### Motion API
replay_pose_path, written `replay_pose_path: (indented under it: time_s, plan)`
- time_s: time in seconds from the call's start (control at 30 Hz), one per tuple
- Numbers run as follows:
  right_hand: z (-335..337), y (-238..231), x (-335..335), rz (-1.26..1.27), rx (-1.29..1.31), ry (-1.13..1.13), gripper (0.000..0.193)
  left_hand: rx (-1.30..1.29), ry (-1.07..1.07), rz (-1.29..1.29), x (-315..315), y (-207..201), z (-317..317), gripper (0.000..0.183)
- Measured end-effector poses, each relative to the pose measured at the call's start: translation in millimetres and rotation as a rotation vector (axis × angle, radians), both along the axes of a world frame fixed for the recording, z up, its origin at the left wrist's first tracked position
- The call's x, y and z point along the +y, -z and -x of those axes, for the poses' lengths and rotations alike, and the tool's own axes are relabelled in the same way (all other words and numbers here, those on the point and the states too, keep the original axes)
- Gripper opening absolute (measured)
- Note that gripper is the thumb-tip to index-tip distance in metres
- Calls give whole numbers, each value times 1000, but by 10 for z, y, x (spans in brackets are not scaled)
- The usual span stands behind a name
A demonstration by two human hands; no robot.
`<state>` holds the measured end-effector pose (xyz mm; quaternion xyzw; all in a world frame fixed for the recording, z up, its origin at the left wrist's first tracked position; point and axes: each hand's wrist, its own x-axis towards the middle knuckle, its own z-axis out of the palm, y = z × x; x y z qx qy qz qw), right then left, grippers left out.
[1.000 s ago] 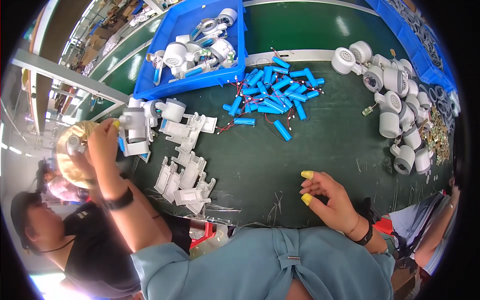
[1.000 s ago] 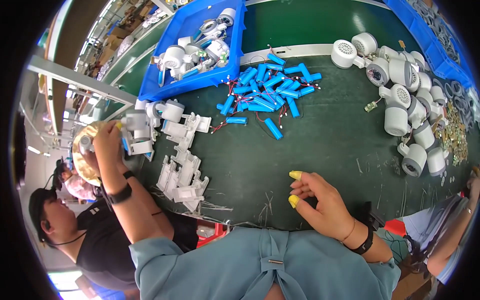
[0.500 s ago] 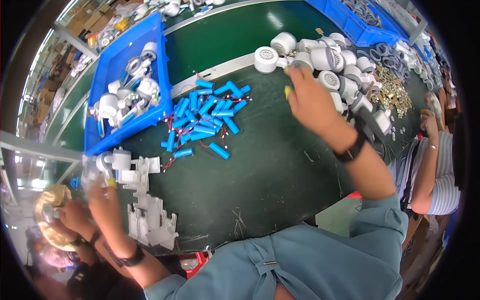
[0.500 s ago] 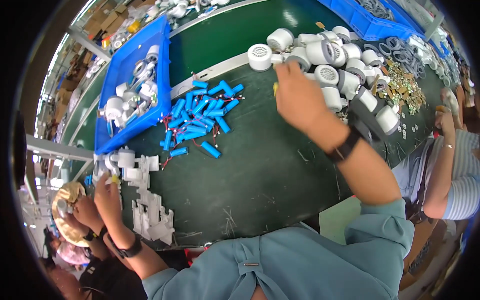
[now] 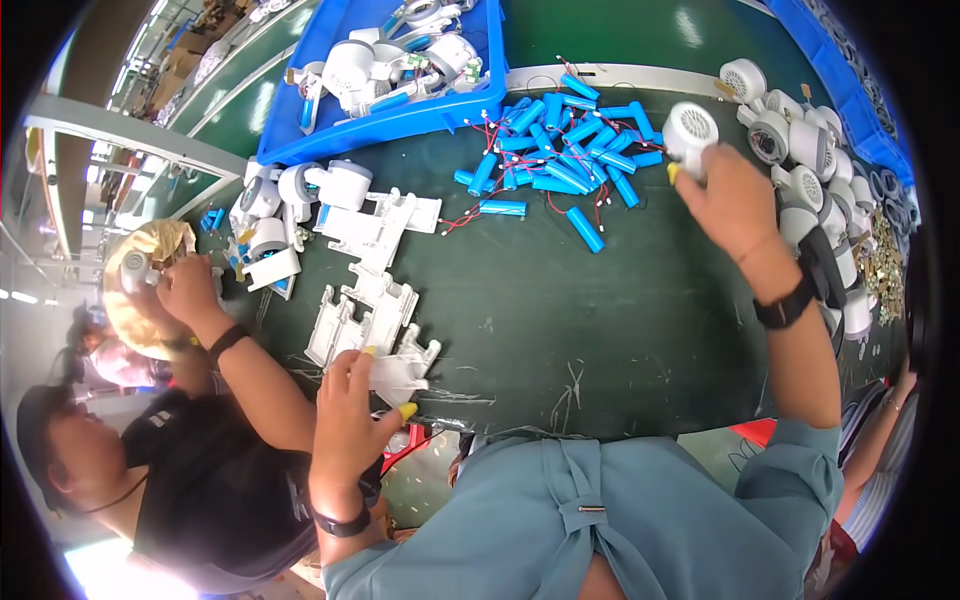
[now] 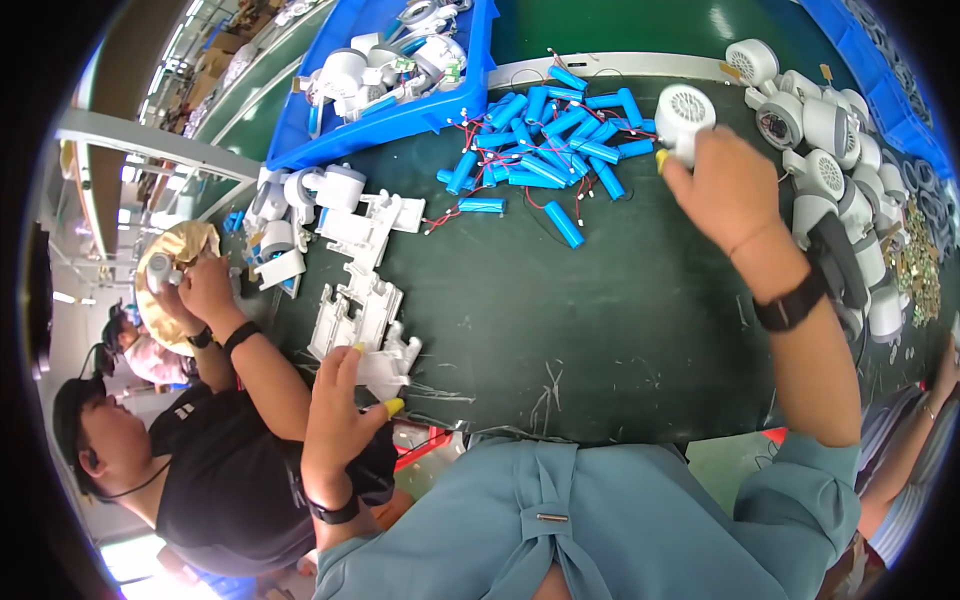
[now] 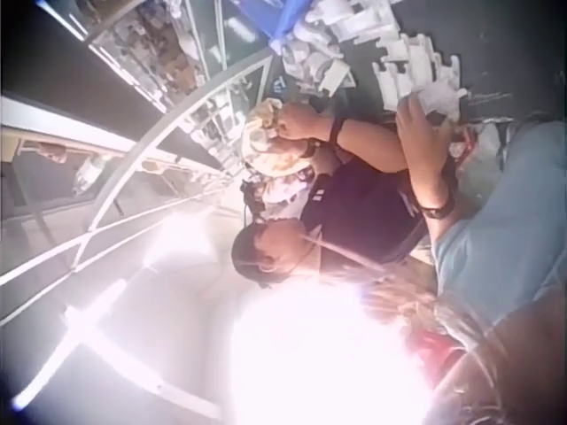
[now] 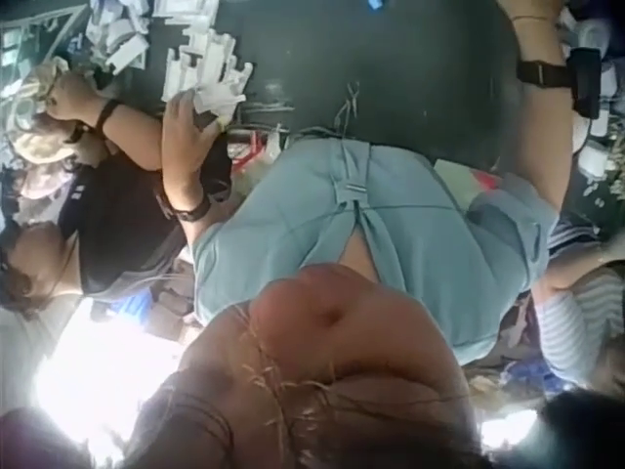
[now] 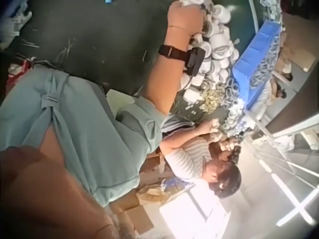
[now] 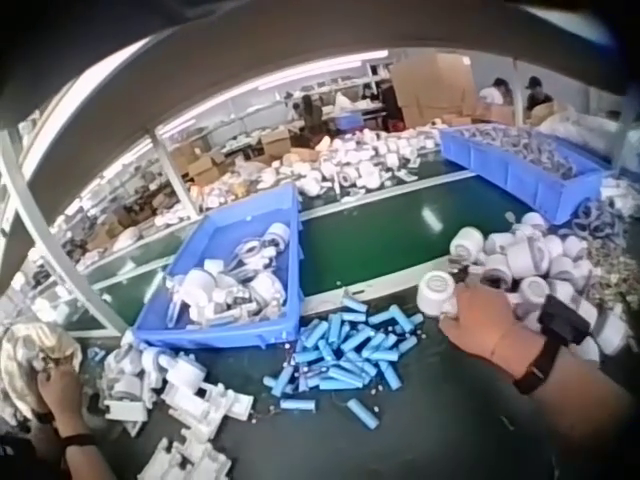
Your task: The person assembles electronic devices by connecting a circuit board to a white housing, inserting a blue battery into a plastic base, and fitting the housing onto the base.
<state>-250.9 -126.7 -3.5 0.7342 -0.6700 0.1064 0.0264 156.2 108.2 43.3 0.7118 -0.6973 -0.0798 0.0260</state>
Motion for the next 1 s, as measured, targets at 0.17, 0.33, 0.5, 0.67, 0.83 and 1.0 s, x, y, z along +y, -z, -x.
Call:
replay_pose_path:
  time_s: [0.17, 0.33, 0.5, 0.67, 0.83, 1.0]
  plan:
    - [52, -14, 742, -20, -117, -128, 14, 133, 150, 82, -234, 235, 305, 58]
    - [173, -11, 1095, -58, -433, -68, 10, 134, 300, 285, -583, 227, 755, 52]
    - [142, -69, 1404, -188, -689, 0, 24, 284, 491, 136, -743, 253, 1152, 46]
    - [185, 66, 1533, -232, -876, -33, 30, 419, 350, 167, -1061, -49, 1189, 34]
    - [156, 0, 1543, -549, -1348, 68, 40, 164, 130, 203, -1529, 103, 748, 29]
    - [230, 18, 1563, -602, -1451, 56, 33, 73, 290, 293, -1696, 443, 527, 27]
